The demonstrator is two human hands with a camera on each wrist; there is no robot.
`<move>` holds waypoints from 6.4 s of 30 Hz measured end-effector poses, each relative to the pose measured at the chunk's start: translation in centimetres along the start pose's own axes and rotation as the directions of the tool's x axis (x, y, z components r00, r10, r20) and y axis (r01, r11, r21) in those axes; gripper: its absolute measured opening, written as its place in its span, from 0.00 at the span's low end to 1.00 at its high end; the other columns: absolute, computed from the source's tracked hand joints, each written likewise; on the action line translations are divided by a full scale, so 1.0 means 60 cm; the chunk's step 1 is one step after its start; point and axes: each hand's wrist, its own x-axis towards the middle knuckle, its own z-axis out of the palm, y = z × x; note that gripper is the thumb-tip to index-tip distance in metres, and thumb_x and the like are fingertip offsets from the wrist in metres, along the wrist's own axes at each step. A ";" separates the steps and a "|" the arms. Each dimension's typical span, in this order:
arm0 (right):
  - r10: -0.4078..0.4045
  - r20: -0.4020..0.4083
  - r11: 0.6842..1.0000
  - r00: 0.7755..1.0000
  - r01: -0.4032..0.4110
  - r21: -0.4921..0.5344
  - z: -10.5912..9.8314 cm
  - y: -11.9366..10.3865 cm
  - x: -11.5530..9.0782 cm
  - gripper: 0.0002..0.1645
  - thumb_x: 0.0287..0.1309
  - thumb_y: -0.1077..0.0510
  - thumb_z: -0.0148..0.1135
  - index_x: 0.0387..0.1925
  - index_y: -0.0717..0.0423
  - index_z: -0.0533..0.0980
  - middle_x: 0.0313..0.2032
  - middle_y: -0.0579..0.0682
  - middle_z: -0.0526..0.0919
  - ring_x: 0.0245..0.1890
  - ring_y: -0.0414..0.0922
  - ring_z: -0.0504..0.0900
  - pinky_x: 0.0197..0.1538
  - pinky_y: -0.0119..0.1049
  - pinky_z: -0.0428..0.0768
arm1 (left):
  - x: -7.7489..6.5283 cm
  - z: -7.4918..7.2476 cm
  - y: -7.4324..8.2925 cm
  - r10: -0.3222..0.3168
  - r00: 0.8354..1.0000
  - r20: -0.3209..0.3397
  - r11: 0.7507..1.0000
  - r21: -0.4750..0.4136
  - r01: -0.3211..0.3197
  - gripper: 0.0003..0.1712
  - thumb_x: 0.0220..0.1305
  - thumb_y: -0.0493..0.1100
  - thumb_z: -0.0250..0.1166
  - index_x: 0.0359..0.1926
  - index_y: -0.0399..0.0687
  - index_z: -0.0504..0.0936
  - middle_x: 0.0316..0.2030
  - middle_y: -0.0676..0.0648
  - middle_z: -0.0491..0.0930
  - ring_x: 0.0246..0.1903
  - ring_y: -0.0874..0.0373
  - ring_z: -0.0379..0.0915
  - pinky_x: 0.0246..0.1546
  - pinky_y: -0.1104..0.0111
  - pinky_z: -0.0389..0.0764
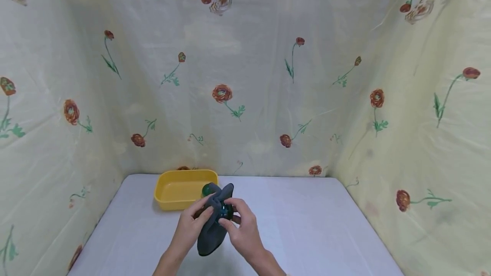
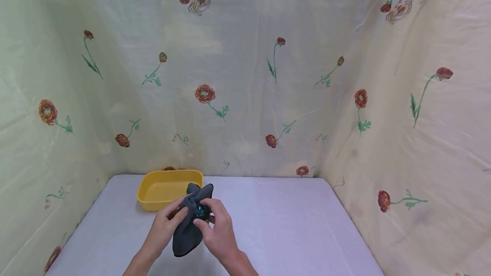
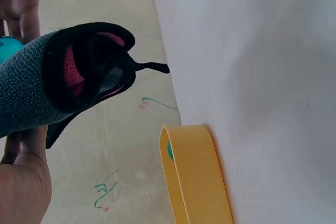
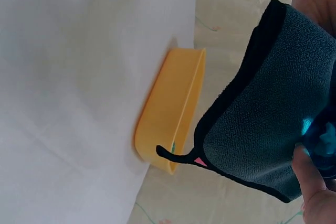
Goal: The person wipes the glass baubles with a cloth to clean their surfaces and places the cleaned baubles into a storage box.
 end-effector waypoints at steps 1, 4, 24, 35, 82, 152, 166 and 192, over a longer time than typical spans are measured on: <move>0.003 0.005 1.000 1.000 -0.003 0.002 -0.001 -0.008 -0.001 0.25 0.59 0.67 0.67 0.57 0.57 0.71 0.55 0.54 0.77 0.50 0.50 0.80 0.51 0.32 0.85 | -0.001 0.000 0.000 -0.001 1.000 0.002 1.000 -0.002 0.001 0.24 0.69 0.57 0.61 0.64 0.66 0.77 0.61 0.48 0.78 0.54 0.53 0.76 0.60 0.53 0.79; -0.011 0.017 1.000 1.000 0.011 0.008 -0.004 -0.025 -0.006 0.25 0.59 0.68 0.66 0.57 0.60 0.71 0.55 0.55 0.76 0.50 0.51 0.79 0.51 0.33 0.85 | -0.003 -0.001 -0.002 -0.008 1.000 0.003 1.000 -0.008 0.008 0.24 0.69 0.56 0.61 0.64 0.65 0.77 0.61 0.47 0.78 0.53 0.53 0.76 0.59 0.54 0.80; -0.084 -0.010 0.996 0.996 0.084 -0.021 0.006 0.024 0.004 0.28 0.57 0.65 0.70 0.56 0.45 0.72 0.56 0.45 0.75 0.54 0.44 0.80 0.52 0.32 0.84 | -0.003 -0.005 0.008 -0.001 1.000 -0.009 1.000 -0.011 0.001 0.23 0.71 0.52 0.60 0.64 0.61 0.77 0.59 0.46 0.80 0.49 0.54 0.75 0.57 0.55 0.80; -0.095 -0.022 0.995 0.995 0.094 -0.040 0.006 0.018 0.003 0.30 0.55 0.66 0.71 0.56 0.43 0.72 0.57 0.44 0.75 0.56 0.43 0.79 0.53 0.34 0.84 | -0.001 -0.007 0.009 -0.005 1.000 -0.008 1.000 -0.010 0.005 0.24 0.70 0.56 0.60 0.65 0.61 0.77 0.61 0.46 0.79 0.49 0.54 0.74 0.56 0.56 0.80; -0.246 -0.043 0.950 0.968 0.232 -0.211 0.015 0.028 -0.002 0.34 0.44 0.74 0.75 0.50 0.44 0.76 0.56 0.47 0.75 0.57 0.43 0.76 0.59 0.33 0.81 | -0.002 -0.008 0.004 -0.040 0.999 0.005 0.999 -0.014 0.040 0.25 0.70 0.55 0.60 0.65 0.59 0.77 0.60 0.46 0.80 0.51 0.54 0.76 0.59 0.53 0.79; -0.054 -0.092 0.998 0.994 0.053 -0.015 0.008 0.019 0.001 0.27 0.51 0.64 0.74 0.52 0.46 0.76 0.52 0.46 0.80 0.51 0.46 0.82 0.51 0.35 0.85 | -0.004 -0.006 0.007 -0.014 1.000 -0.003 1.000 -0.018 0.014 0.24 0.70 0.54 0.60 0.65 0.60 0.77 0.58 0.47 0.80 0.48 0.55 0.75 0.56 0.55 0.81; -0.008 -0.089 1.000 0.996 0.007 -0.014 0.004 -0.008 0.001 0.25 0.53 0.66 0.72 0.53 0.56 0.75 0.51 0.52 0.81 0.47 0.50 0.82 0.49 0.33 0.86 | -0.002 -0.005 0.006 -0.011 1.000 -0.017 1.000 -0.003 0.011 0.24 0.69 0.58 0.61 0.64 0.62 0.78 0.57 0.47 0.81 0.47 0.54 0.75 0.56 0.55 0.80; 0.023 -0.090 1.000 0.996 -0.022 0.018 0.006 0.023 -0.005 0.21 0.63 0.55 0.65 0.56 0.47 0.73 0.48 0.52 0.84 0.39 0.40 0.85 0.44 0.30 0.86 | -0.008 0.003 0.008 -0.011 1.000 0.003 1.000 -0.023 0.011 0.24 0.71 0.53 0.60 0.65 0.60 0.76 0.60 0.46 0.79 0.49 0.55 0.74 0.53 0.59 0.80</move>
